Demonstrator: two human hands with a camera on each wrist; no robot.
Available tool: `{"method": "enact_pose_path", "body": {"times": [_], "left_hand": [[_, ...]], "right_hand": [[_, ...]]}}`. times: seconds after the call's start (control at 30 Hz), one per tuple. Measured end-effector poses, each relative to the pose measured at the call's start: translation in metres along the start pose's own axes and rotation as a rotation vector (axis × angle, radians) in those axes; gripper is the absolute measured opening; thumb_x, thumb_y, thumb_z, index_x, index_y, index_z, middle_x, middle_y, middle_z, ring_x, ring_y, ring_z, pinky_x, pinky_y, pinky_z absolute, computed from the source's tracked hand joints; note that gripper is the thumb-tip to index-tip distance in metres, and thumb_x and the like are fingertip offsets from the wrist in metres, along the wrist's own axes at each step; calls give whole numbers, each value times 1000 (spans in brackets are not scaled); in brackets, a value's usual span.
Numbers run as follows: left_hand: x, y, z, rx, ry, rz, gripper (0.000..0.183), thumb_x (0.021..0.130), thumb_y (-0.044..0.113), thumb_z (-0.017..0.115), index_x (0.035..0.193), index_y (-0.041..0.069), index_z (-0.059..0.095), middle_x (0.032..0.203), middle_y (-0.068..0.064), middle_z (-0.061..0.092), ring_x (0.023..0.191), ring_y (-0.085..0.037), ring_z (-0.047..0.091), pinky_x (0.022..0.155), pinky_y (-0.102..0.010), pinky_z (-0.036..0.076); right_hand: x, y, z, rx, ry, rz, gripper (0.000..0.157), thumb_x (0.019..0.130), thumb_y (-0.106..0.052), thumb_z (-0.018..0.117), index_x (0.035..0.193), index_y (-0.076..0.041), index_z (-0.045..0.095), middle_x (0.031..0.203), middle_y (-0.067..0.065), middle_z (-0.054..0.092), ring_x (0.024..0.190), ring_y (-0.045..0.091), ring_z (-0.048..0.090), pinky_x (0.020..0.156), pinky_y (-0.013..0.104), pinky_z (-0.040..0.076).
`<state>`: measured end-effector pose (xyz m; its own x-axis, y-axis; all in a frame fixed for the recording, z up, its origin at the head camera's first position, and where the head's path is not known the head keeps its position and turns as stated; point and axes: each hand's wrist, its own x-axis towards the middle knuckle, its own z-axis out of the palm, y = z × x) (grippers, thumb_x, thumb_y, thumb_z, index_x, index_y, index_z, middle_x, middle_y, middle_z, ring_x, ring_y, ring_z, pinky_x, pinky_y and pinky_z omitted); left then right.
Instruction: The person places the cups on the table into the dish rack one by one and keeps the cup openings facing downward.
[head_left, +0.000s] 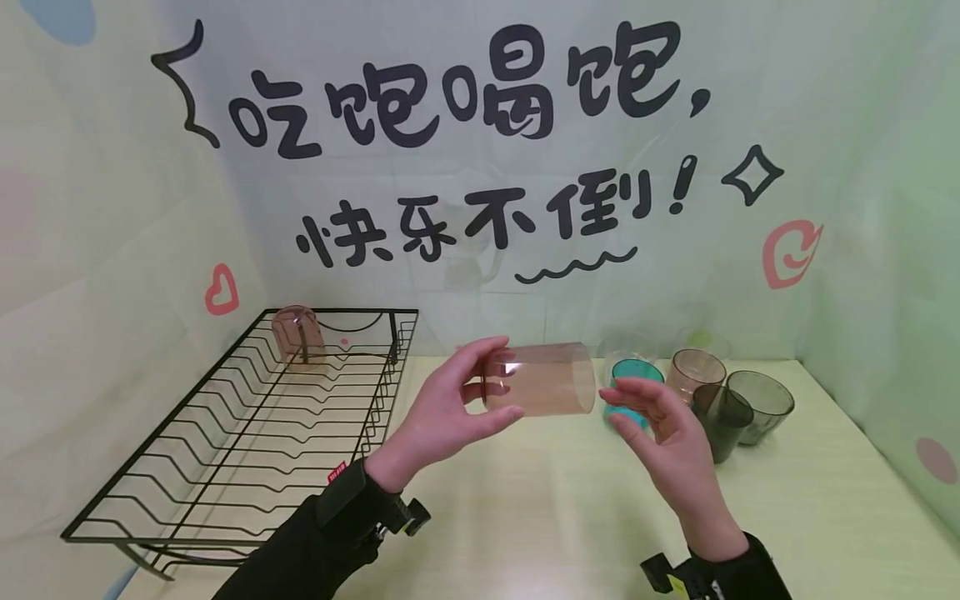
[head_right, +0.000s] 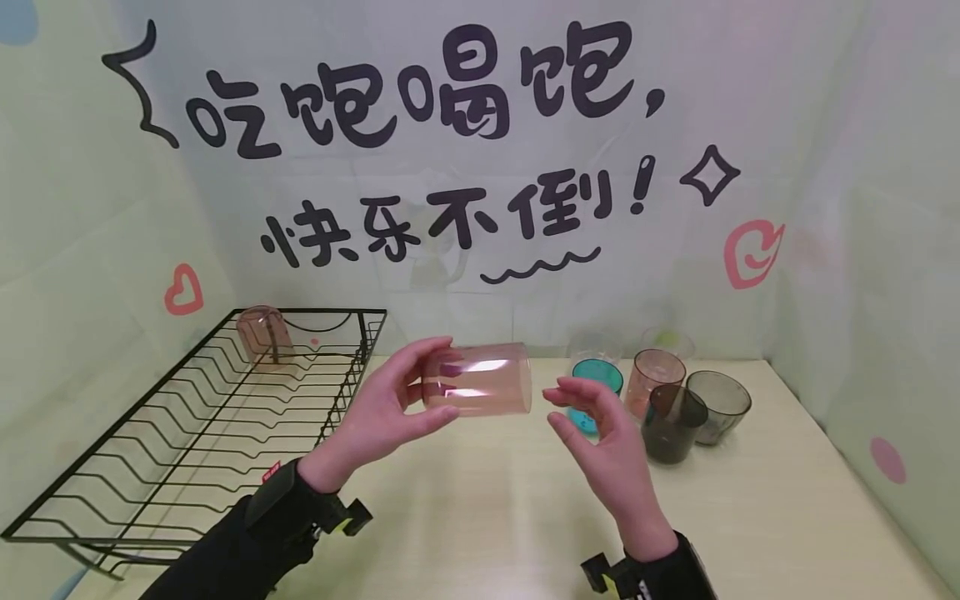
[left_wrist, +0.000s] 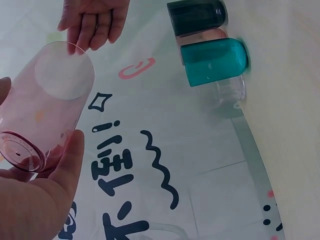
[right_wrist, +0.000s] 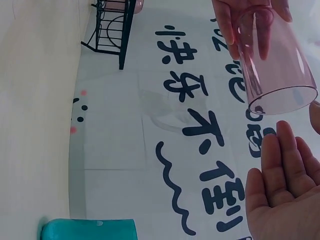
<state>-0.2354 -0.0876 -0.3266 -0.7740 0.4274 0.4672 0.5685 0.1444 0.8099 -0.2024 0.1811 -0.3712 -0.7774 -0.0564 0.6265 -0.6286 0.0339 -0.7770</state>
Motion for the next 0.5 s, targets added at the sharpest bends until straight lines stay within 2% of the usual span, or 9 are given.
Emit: {"method": "enact_pose_path", "body": {"times": [0.13,0.5], "left_hand": [[3,2,-1,13,8,-13,74,80,1,81,144,3,44,124,-11,60,102,-21,65,91,-30,53],[9,9,-4,18,21,-28,75,80,1,81,144,3,43,124,-14,59,99,-23,65,90,-30,54]], "right_hand": [[1,0,-4,-13,15,5,37,88,18,60,123,13,54,111,4,70,105,13,64,96,22,44],[4,4,-20,-89,34,51,38,88,16,62,125,11,55,110,4,70,105,12,62,96,20,42]]}}
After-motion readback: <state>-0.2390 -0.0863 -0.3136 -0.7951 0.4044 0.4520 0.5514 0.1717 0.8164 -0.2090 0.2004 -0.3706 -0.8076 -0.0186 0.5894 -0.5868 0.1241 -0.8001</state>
